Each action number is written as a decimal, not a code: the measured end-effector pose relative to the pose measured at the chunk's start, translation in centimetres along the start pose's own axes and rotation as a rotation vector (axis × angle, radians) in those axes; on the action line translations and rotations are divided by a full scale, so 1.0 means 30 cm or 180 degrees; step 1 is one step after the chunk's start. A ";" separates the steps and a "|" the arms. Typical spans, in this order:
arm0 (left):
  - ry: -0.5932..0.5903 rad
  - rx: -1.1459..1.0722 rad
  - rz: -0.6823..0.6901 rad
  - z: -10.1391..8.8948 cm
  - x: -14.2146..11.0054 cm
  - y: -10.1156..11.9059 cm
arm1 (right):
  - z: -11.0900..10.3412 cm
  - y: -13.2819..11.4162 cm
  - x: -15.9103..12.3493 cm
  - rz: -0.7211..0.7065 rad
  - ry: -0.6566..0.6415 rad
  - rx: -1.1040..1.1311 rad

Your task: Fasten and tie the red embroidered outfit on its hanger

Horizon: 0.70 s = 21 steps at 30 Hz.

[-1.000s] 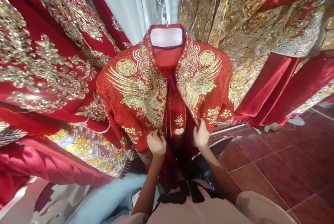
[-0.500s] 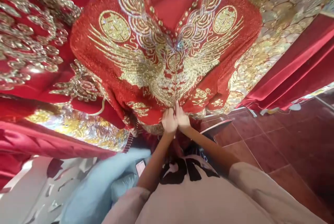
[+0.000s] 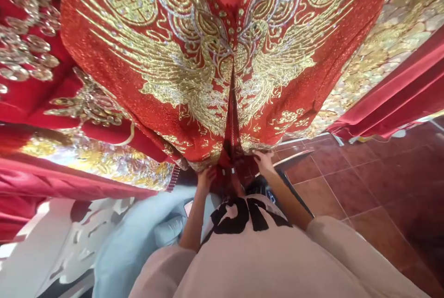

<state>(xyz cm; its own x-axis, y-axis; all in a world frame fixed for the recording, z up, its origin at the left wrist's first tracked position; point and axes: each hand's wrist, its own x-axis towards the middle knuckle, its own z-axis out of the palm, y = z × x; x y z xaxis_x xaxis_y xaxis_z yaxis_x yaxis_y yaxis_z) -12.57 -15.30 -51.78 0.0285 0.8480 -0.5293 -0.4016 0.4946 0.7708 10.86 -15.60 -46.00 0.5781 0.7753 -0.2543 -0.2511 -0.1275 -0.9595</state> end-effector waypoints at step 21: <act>-0.0583 -0.0904 0.0029 0.246 -0.232 0.048 | 0.026 -0.070 -0.269 0.0482 -0.0816 0.0618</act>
<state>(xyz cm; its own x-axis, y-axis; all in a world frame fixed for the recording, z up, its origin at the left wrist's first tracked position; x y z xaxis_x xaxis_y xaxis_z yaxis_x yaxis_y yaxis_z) -6.57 -19.09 -44.37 0.1772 0.8851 -0.4304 -0.6410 0.4356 0.6319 6.14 -21.11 -41.83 0.3156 0.8897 -0.3298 -0.4762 -0.1521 -0.8661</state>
